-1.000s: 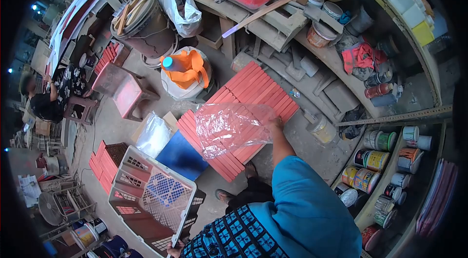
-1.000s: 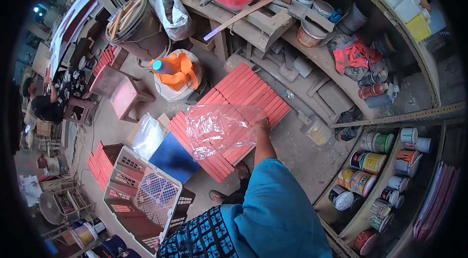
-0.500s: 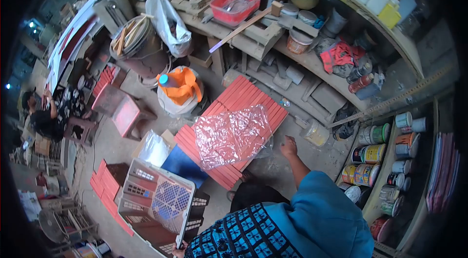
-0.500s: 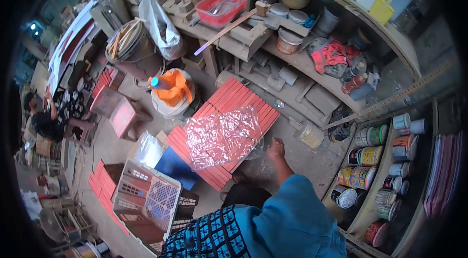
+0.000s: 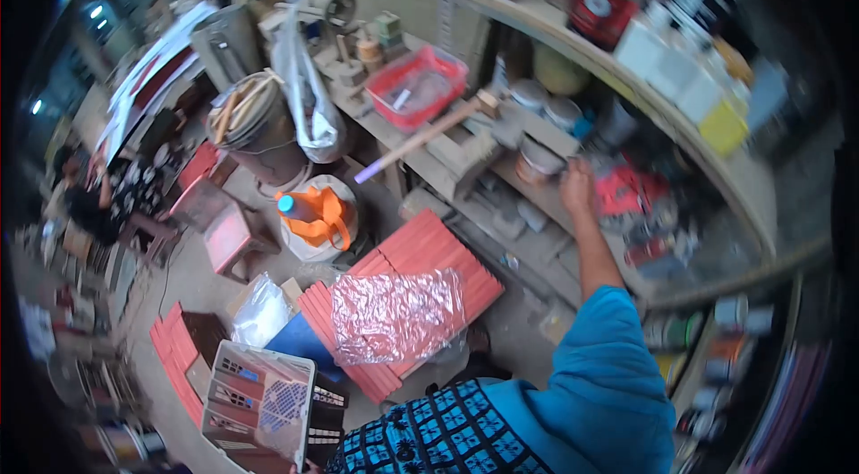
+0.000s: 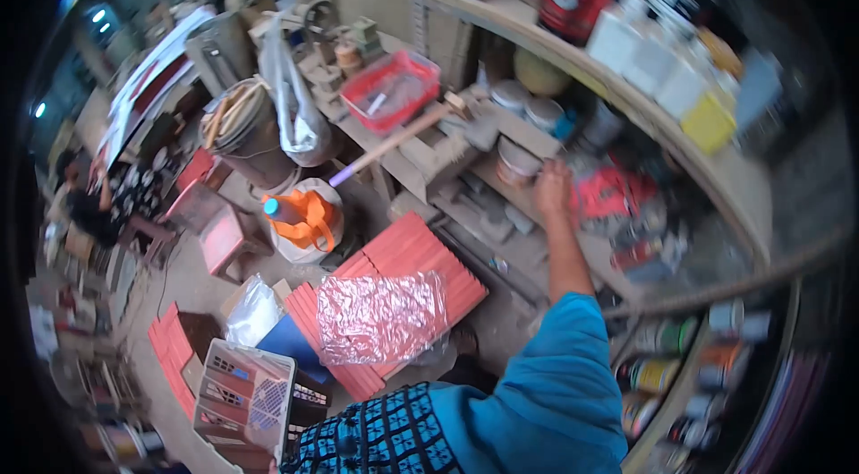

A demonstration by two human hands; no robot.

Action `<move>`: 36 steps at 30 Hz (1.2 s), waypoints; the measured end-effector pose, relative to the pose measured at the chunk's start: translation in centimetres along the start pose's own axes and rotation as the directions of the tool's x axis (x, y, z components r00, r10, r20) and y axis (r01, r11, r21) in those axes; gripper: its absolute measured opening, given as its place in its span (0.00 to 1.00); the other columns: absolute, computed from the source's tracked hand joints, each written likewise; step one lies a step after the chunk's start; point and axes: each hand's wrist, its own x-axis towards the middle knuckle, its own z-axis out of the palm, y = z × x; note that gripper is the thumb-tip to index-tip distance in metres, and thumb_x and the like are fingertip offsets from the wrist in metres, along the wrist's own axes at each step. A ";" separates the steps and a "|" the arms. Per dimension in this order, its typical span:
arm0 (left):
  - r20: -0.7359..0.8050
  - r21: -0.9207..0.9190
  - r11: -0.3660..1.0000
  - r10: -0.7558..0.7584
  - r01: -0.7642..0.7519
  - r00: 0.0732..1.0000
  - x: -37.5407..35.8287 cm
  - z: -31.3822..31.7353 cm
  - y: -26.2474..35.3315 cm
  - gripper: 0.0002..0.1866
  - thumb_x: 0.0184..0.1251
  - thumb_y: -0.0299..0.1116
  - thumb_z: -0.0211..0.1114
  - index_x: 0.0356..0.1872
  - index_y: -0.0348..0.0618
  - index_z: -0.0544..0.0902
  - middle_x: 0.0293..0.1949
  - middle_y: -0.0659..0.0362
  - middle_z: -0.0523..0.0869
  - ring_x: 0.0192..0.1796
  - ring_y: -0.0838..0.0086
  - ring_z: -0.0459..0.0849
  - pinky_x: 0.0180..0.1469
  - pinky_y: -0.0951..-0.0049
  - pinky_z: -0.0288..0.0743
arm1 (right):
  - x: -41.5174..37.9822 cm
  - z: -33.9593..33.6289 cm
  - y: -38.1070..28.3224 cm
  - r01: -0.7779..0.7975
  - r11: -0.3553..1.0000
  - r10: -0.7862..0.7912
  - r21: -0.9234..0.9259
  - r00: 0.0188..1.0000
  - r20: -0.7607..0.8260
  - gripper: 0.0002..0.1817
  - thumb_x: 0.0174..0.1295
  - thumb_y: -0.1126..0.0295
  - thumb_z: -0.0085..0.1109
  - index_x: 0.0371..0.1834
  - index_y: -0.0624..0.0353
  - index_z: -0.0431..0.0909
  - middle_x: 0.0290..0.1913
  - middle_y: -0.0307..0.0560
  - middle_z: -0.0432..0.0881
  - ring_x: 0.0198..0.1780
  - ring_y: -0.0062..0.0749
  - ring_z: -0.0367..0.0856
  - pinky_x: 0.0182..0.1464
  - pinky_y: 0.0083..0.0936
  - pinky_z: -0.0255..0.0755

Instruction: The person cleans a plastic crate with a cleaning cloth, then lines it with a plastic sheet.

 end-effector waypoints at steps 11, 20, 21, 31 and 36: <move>-0.252 -0.457 0.865 0.100 -0.209 0.963 -7.8 -2.6 -7.9 0.25 0.45 0.39 0.55 0.43 0.31 0.70 0.38 0.48 0.76 0.36 0.56 0.78 0.36 0.68 0.78 | 20.5 21.6 18.3 0.136 0.918 0.114 -0.372 0.808 0.578 0.29 0.36 0.65 0.69 0.48 0.57 0.74 0.53 0.52 0.74 0.55 0.40 0.72 0.56 0.32 0.67; -0.440 -0.595 0.722 0.076 -0.354 0.895 -15.8 5.3 -10.6 0.15 0.45 0.28 0.51 0.36 0.34 0.66 0.39 0.49 0.74 0.41 0.55 0.76 0.43 0.59 0.76 | 20.9 14.3 12.1 0.148 0.899 0.088 -0.412 0.861 0.501 0.12 0.59 0.71 0.45 0.41 0.57 0.78 0.46 0.52 0.78 0.47 0.43 0.78 0.44 0.37 0.73; -0.440 -0.596 0.722 0.074 -0.353 0.895 -15.8 5.4 -10.9 0.14 0.45 0.28 0.51 0.36 0.34 0.67 0.39 0.49 0.74 0.41 0.56 0.76 0.43 0.60 0.76 | 20.7 14.3 12.2 0.150 0.907 0.070 -0.394 0.867 0.493 0.11 0.59 0.72 0.45 0.40 0.58 0.78 0.45 0.52 0.78 0.46 0.43 0.78 0.44 0.37 0.73; -0.360 -0.570 0.760 0.109 -0.311 0.927 -16.0 4.5 -12.1 0.15 0.46 0.29 0.51 0.37 0.33 0.68 0.38 0.49 0.74 0.40 0.56 0.77 0.44 0.60 0.76 | 20.0 12.3 10.7 0.158 0.895 0.113 -0.417 0.824 0.556 0.13 0.59 0.69 0.43 0.40 0.56 0.78 0.49 0.50 0.76 0.52 0.42 0.74 0.54 0.39 0.66; -0.312 -0.577 0.760 0.135 -0.301 0.940 -13.0 1.7 -12.9 0.14 0.43 0.28 0.52 0.33 0.34 0.65 0.34 0.50 0.72 0.37 0.56 0.76 0.43 0.55 0.77 | 17.9 10.1 9.9 0.205 0.870 -0.107 -0.448 0.966 0.235 0.15 0.57 0.70 0.45 0.47 0.56 0.74 0.56 0.51 0.69 0.60 0.43 0.65 0.61 0.49 0.53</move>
